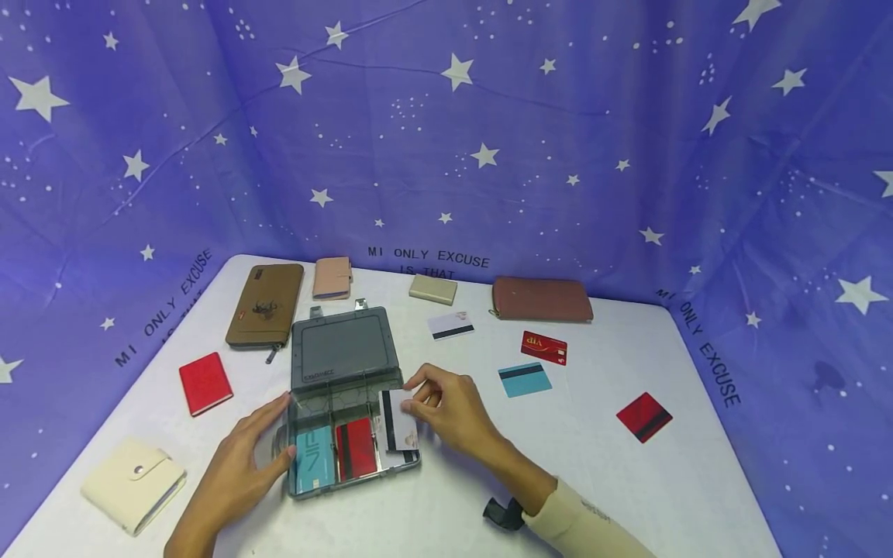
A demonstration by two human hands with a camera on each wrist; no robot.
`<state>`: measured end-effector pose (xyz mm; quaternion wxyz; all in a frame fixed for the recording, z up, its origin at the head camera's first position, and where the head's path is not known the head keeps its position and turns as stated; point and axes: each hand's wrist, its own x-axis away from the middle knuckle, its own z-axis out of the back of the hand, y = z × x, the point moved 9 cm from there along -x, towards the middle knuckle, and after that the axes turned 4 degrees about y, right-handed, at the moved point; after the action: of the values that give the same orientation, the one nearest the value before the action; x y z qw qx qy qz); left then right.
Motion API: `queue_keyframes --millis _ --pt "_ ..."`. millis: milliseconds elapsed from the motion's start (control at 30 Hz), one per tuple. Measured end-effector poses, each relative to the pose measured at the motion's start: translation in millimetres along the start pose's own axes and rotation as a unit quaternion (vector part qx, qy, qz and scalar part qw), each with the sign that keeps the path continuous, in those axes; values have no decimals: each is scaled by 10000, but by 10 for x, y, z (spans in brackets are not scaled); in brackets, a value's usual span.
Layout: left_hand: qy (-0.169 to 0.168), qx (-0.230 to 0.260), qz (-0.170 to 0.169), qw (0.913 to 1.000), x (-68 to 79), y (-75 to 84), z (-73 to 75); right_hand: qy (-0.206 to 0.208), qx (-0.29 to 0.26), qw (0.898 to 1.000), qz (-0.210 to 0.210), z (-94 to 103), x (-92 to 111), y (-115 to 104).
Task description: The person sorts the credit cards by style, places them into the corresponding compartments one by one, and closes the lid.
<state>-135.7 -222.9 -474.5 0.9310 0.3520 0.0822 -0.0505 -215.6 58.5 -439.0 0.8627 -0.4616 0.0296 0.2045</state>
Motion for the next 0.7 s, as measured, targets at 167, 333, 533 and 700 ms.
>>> queue_keyframes --millis 167,333,533,700 --pt "11 8 -18 10000 1 14 -8 98 1098 9924 542 -209 13 -96" --pt "55 -29 -23 10000 8 15 13 10 2320 9674 1019 -310 56 -176" --pt "110 -13 -94 9999 10 16 22 -592 3260 9284 1681 -502 153 -294" --pt "84 17 -89 9999 8 27 18 -859 2558 9524 1416 -432 111 -237"
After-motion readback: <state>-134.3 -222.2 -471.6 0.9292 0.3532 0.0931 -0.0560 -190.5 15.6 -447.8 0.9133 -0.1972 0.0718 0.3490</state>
